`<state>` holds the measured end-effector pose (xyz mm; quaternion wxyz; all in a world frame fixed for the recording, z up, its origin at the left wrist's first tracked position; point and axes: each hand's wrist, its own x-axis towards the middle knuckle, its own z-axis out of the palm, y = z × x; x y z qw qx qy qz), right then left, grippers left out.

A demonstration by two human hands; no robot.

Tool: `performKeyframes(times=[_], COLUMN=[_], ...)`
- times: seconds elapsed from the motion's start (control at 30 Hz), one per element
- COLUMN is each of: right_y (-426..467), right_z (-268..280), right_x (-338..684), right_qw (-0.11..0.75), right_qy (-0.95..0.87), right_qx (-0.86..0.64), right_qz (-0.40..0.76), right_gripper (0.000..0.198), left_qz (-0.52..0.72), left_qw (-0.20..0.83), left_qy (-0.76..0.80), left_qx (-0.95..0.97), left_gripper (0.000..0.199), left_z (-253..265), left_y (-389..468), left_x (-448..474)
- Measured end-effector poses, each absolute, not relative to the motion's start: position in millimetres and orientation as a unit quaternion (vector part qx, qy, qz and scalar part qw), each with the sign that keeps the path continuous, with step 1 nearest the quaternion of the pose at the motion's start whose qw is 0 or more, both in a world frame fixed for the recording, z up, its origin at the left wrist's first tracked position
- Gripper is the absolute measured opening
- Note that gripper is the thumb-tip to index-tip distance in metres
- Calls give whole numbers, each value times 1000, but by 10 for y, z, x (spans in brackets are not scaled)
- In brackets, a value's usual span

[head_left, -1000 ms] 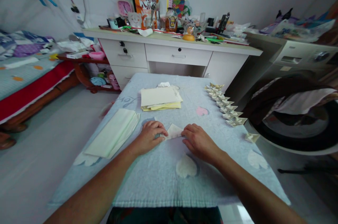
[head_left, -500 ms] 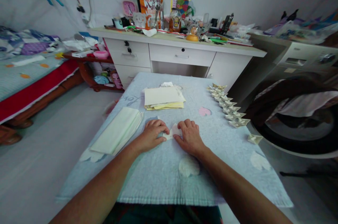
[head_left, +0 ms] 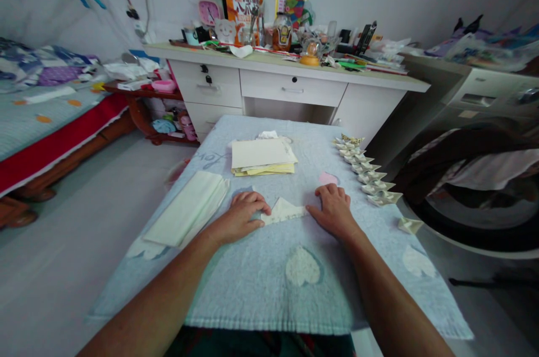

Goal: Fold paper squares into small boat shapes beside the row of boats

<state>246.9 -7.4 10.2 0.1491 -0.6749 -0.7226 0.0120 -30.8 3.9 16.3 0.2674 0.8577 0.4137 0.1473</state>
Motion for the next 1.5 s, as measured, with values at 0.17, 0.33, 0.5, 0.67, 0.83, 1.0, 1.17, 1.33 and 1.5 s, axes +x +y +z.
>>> performKeyframes(times=[0.17, 0.33, 0.5, 0.67, 0.83, 1.0, 1.17, 1.33, 1.5], right_y=[-148, -206, -182, -162, -153, -129, -111, -143, -158], right_z=[202, 173, 129, 168, 193, 187, 166, 133, 92], right_x=[2257, 2061, 2050, 2054, 2048, 2033, 2023, 1974, 1925], right_qw=[224, 175, 165, 160, 159, 175, 242, 359, 414], right_qy=[-799, -859, -857, -865, -875, -876, -836, -769, -692], right_qx=[-555, -463, -471, -461, -447, -443, -492, -507, -494], right_qz=[56, 129, 128, 115, 98, 71, 23, 149, 324], right_gripper=[17, 30, 26, 21, 19, 22, 28, 23, 21], left_qz=[149, 161, 177, 212, 229, 251, 321, 331, 321], left_qw=[270, 257, 241, 219, 177, 132, 147, 199, 218], left_qy=[411, 415, 426, 438, 455, 483, 439, 393, 406], left_qx=[858, 858, 854, 846, 842, 828, 826, 835, 827], left_gripper=[28, 25, 23, 21, 14, 4, 3, 20, 37], left_z=[151, 149, 140, 123, 74, 93, 200, 196, 119], left_y=[44, 51, 77, 93, 112, 125, -13, -185, -223], left_x=[-312, -305, -304, -290, -297, -310, -220, -72, 6])
